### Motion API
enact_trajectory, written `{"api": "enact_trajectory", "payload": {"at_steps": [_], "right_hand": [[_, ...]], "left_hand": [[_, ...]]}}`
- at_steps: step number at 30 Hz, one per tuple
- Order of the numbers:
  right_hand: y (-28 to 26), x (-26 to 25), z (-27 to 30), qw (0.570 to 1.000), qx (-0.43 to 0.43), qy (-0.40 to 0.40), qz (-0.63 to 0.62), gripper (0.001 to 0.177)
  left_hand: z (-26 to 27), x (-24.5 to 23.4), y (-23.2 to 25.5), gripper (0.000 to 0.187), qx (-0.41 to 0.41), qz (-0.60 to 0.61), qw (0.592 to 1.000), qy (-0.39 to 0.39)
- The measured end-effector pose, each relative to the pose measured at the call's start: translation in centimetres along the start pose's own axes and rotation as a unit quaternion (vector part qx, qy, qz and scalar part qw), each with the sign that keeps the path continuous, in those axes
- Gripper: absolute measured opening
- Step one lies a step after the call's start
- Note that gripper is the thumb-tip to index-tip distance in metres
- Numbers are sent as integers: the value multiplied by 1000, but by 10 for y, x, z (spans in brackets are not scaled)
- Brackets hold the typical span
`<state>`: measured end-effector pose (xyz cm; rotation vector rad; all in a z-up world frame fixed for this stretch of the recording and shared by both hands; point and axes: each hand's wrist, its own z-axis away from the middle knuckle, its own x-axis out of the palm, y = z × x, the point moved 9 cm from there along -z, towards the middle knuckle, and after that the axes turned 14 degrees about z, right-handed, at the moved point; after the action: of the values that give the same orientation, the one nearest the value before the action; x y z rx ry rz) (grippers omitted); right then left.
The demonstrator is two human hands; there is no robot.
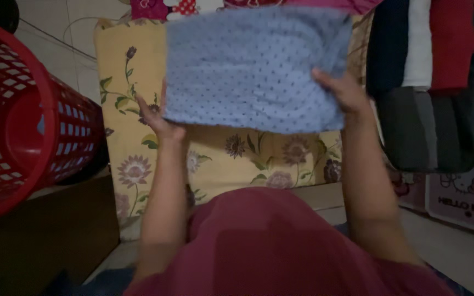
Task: The person folds several pieces of clothing by hand on a floral mat and packs them into a patterned zippered bag. They reach into a laundry basket to retrieve more items and finally zip the bag shut.
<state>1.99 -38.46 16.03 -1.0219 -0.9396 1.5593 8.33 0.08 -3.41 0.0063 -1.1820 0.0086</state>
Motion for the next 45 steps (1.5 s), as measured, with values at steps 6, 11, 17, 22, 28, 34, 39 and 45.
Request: {"api": "enact_trajectory", "payload": {"at_steps": [6, 11, 17, 22, 28, 34, 39, 45], "right_hand": [[161, 9, 3, 982, 172, 72, 6, 80], [197, -22, -10, 979, 128, 76, -142, 73], [198, -56, -45, 973, 163, 119, 107, 63], [163, -28, -13, 958, 202, 79, 187, 59], [176, 67, 56, 955, 285, 0, 81, 54], [202, 86, 64, 932, 209, 24, 296, 69], [178, 66, 53, 920, 167, 78, 346, 67], [162, 68, 28, 924, 123, 135, 335, 47]], "left_hand": [[-26, -45, 4, 60, -65, -339, 938, 45], [0, -43, 5, 53, -77, -367, 924, 74], [-14, -31, 11, 57, -47, -501, 864, 4], [-79, 49, 3, 39, 17, -662, 730, -168], [-155, 117, -52, 46, 99, -640, 707, -284], [-152, 73, -58, 42, 310, -732, 567, -218], [-55, 9, -37, 42, 196, -836, 492, -143], [86, -47, -19, 50, 29, -805, 592, 16]]}}
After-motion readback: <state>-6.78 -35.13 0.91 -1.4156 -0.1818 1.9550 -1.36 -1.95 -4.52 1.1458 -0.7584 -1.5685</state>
